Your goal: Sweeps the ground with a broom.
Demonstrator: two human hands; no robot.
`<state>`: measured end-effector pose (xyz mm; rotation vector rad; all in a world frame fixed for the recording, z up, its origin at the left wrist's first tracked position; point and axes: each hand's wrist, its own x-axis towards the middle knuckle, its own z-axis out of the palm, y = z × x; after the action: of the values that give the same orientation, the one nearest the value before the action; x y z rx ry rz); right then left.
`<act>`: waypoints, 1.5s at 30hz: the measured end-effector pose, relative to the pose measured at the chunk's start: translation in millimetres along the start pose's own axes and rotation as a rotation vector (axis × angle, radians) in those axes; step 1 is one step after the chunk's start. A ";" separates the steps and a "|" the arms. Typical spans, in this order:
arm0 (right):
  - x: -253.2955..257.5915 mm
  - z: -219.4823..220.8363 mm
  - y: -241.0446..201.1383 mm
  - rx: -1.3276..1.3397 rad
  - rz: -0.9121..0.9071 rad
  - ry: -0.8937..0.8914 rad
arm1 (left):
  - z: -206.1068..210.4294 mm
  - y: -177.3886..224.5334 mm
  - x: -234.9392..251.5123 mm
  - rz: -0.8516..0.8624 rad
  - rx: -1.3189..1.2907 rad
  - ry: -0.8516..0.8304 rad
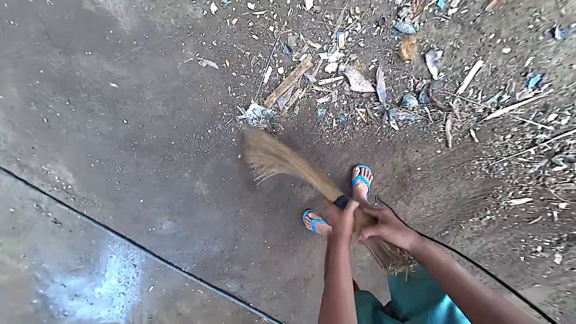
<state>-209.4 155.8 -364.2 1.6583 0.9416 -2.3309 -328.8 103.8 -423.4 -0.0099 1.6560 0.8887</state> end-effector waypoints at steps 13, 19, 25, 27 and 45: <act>-67.7 -52.3 -14.8 0.248 -0.219 0.536 | 128.5 76.2 -3.6 0.084 0.398 -0.583; -94.3 -33.6 25.8 0.052 -0.062 -0.100 | 48.4 16.6 -104.2 0.018 0.121 0.112; -75.0 -54.4 13.0 0.240 0.211 -0.314 | 56.1 9.4 -102.3 -0.174 0.170 0.263; -96.7 -88.7 10.5 0.382 0.213 -0.083 | 96.8 15.8 -82.5 -0.174 0.389 -0.014; -167.4 -72.0 30.5 0.339 0.174 -0.330 | 88.6 29.6 -186.3 -0.266 0.365 0.231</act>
<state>-72.8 130.8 -242.4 1.3212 0.3419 -2.6326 -211.6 90.5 -251.5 -0.0821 1.9595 0.3873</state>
